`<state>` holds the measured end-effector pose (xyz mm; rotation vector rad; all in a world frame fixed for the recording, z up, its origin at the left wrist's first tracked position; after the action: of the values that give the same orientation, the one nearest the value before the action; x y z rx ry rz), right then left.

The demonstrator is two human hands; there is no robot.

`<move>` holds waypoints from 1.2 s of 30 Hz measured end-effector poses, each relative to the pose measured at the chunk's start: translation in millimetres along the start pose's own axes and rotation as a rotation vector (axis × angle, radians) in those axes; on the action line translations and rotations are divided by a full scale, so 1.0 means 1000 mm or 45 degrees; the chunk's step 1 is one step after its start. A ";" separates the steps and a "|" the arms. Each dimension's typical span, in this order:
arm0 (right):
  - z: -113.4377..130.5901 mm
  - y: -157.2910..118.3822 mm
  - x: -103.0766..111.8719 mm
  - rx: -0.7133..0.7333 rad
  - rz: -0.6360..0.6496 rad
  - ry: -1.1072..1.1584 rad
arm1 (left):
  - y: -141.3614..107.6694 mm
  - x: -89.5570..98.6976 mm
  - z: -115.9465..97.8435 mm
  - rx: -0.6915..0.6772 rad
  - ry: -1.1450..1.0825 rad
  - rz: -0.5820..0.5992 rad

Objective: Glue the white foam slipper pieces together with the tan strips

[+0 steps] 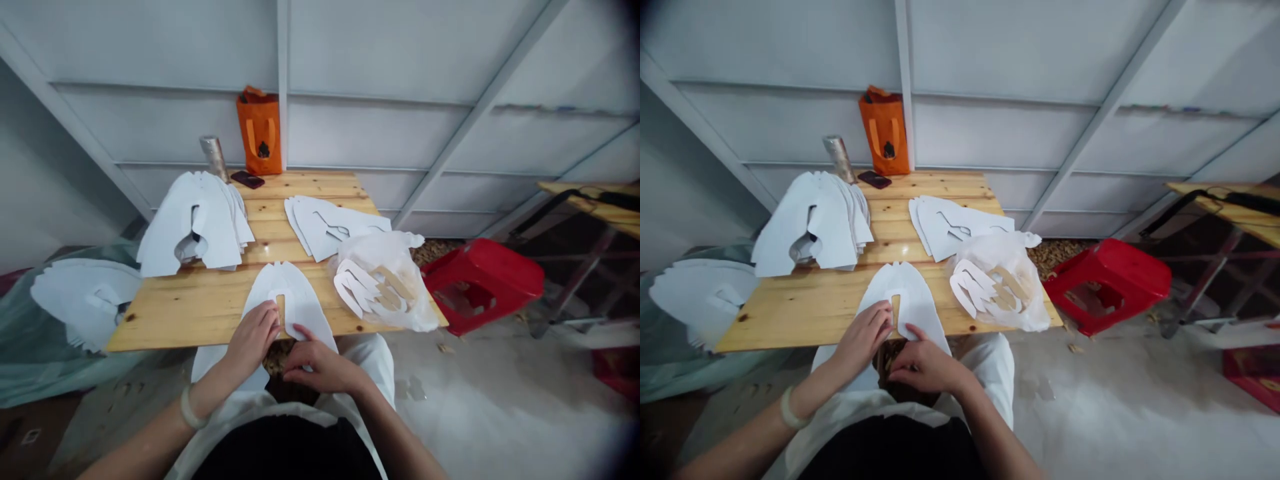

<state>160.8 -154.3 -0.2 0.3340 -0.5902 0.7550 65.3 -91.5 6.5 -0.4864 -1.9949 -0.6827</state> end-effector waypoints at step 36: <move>-0.025 -0.046 -0.035 -0.254 -0.334 -0.008 | 0.067 0.017 0.069 0.738 -0.444 -0.117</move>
<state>183.3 -193.3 -44.8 0.2237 -0.6083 0.4387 51.6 4.9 11.5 -0.1673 -2.4263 -0.0478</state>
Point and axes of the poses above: each hand's wrist, its own y-axis towards the middle knuckle, its own x-axis out of the back of the hand, z = x × y, the point moved 9 cm from there along y, towards the middle knuckle, and after that the axes turned 4 degrees about x, right-handed, at the moved point
